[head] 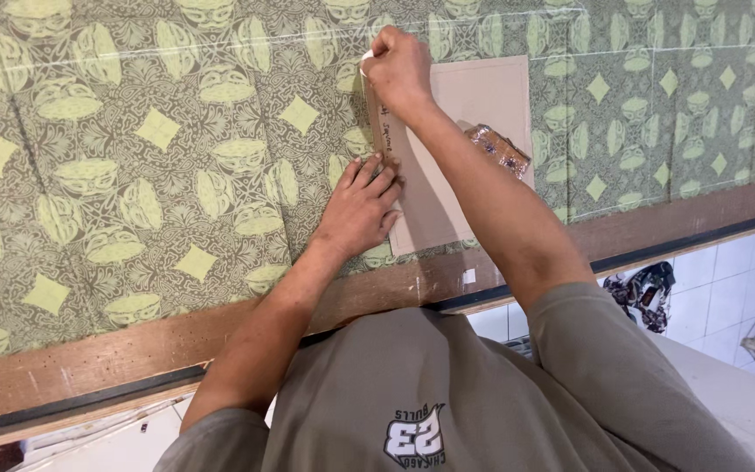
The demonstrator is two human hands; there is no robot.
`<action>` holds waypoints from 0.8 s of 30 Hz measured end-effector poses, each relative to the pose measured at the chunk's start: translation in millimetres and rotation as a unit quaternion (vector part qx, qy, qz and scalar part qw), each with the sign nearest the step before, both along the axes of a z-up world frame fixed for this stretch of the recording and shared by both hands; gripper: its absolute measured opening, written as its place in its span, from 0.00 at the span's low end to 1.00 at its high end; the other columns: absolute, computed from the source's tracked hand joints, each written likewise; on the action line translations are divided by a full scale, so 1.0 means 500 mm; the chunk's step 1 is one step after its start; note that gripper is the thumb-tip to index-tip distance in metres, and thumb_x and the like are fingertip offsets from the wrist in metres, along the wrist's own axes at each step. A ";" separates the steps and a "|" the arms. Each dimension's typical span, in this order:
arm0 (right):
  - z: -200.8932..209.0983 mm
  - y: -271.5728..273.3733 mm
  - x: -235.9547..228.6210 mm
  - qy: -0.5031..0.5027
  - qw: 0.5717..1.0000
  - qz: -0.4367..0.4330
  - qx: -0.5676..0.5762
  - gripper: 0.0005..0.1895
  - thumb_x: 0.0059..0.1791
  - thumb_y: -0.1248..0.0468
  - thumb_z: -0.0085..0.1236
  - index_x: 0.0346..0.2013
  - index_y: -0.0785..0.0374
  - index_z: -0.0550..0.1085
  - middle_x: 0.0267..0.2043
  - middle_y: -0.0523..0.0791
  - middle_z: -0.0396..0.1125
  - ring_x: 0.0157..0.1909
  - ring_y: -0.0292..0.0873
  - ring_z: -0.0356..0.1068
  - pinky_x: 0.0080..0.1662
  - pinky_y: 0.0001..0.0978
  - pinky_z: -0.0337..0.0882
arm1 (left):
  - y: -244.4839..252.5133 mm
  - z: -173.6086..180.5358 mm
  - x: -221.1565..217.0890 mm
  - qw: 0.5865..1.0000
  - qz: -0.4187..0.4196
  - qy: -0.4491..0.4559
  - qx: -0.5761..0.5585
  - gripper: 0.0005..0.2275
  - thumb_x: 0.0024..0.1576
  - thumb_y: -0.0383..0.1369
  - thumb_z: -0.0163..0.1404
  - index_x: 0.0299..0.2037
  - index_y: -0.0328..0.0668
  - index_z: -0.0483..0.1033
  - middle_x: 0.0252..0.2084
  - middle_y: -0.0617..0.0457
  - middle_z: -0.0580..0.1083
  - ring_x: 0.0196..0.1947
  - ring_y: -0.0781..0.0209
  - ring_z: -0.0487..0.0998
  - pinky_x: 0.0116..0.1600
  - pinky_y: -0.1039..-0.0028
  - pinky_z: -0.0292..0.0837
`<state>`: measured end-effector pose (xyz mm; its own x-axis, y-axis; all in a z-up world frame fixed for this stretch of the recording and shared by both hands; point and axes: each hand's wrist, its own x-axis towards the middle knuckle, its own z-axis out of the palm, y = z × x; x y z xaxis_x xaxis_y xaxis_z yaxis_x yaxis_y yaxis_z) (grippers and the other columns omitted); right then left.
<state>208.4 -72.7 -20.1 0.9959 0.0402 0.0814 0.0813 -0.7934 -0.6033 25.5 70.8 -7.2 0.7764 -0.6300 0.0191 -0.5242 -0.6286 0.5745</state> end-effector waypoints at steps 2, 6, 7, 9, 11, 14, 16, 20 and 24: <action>0.006 -0.002 -0.006 0.019 0.999 -0.012 0.049 0.05 0.43 0.70 0.65 0.28 0.66 0.75 0.25 0.44 0.74 0.26 0.37 0.74 0.30 0.34 0.73 | 0.001 0.003 0.000 1.000 0.003 -0.001 -0.007 0.25 0.58 0.41 0.52 0.66 0.44 0.68 0.71 0.49 0.60 0.74 0.47 0.52 0.76 0.51 0.42; 0.018 -0.010 -0.055 0.087 0.983 -0.054 0.150 0.05 0.45 0.70 0.62 0.29 0.66 0.73 0.26 0.45 0.73 0.26 0.36 0.73 0.29 0.33 0.72 | 0.001 0.000 -0.001 1.000 0.005 0.000 -0.013 0.26 0.57 0.41 0.53 0.65 0.44 0.68 0.71 0.49 0.61 0.74 0.46 0.52 0.75 0.50 0.41; 0.021 -0.013 -0.065 0.092 0.981 -0.060 0.163 0.04 0.45 0.70 0.62 0.30 0.66 0.74 0.26 0.45 0.73 0.26 0.36 0.73 0.30 0.33 0.71 | -0.001 -0.003 0.000 1.000 0.005 0.005 -0.010 0.26 0.57 0.41 0.53 0.65 0.44 0.68 0.70 0.49 0.62 0.74 0.47 0.52 0.76 0.50 0.41; 0.022 -0.014 -0.084 0.041 0.992 -0.015 0.120 0.04 0.44 0.70 0.63 0.30 0.67 0.75 0.27 0.45 0.74 0.29 0.37 0.74 0.32 0.32 0.73 | -0.005 -0.010 0.000 1.000 0.006 0.005 -0.017 0.25 0.57 0.41 0.53 0.64 0.43 0.70 0.68 0.48 0.64 0.73 0.46 0.54 0.75 0.49 0.42; 0.022 -0.014 -0.097 0.024 0.996 0.005 0.083 0.04 0.44 0.70 0.64 0.29 0.67 0.75 0.27 0.45 0.75 0.29 0.37 0.75 0.34 0.32 0.73 | -0.003 -0.021 -0.004 0.999 0.011 -0.003 -0.038 0.23 0.57 0.40 0.53 0.62 0.41 0.72 0.65 0.47 0.67 0.72 0.45 0.57 0.75 0.49 0.44; 0.015 -0.009 -0.107 0.041 0.998 -0.006 0.054 0.05 0.43 0.69 0.63 0.29 0.66 0.75 0.26 0.46 0.75 0.28 0.39 0.75 0.33 0.32 0.73 | 0.004 -0.038 -0.003 0.997 0.002 -0.052 -0.063 0.16 0.59 0.37 0.55 0.54 0.34 0.76 0.61 0.41 0.71 0.69 0.42 0.63 0.75 0.49 0.49; 0.009 -0.011 -0.108 0.044 0.997 -0.019 0.057 0.05 0.42 0.68 0.64 0.29 0.66 0.75 0.26 0.46 0.75 0.29 0.40 0.76 0.33 0.33 0.73 | 0.015 -0.044 0.015 0.989 0.054 -0.086 -0.109 0.10 0.61 0.26 0.52 0.52 0.36 0.76 0.57 0.43 0.73 0.67 0.47 0.68 0.78 0.53 0.55; 0.010 -0.010 -0.110 0.039 0.997 -0.024 0.065 0.05 0.43 0.68 0.63 0.29 0.65 0.75 0.28 0.47 0.76 0.30 0.41 0.77 0.36 0.35 0.75 | 0.051 -0.032 0.095 0.958 0.172 -0.087 -0.211 0.21 0.51 0.15 0.50 0.57 0.32 0.73 0.54 0.39 0.74 0.58 0.42 0.70 0.65 0.54 0.63; 0.034 0.001 -0.113 0.035 0.999 -0.027 0.021 0.07 0.43 0.67 0.64 0.29 0.67 0.74 0.27 0.51 0.74 0.31 0.48 0.76 0.37 0.39 0.74 | 0.044 0.011 0.194 0.969 0.155 -0.096 -0.166 0.29 0.47 0.15 0.51 0.64 0.38 0.70 0.57 0.43 0.75 0.60 0.42 0.70 0.64 0.55 0.62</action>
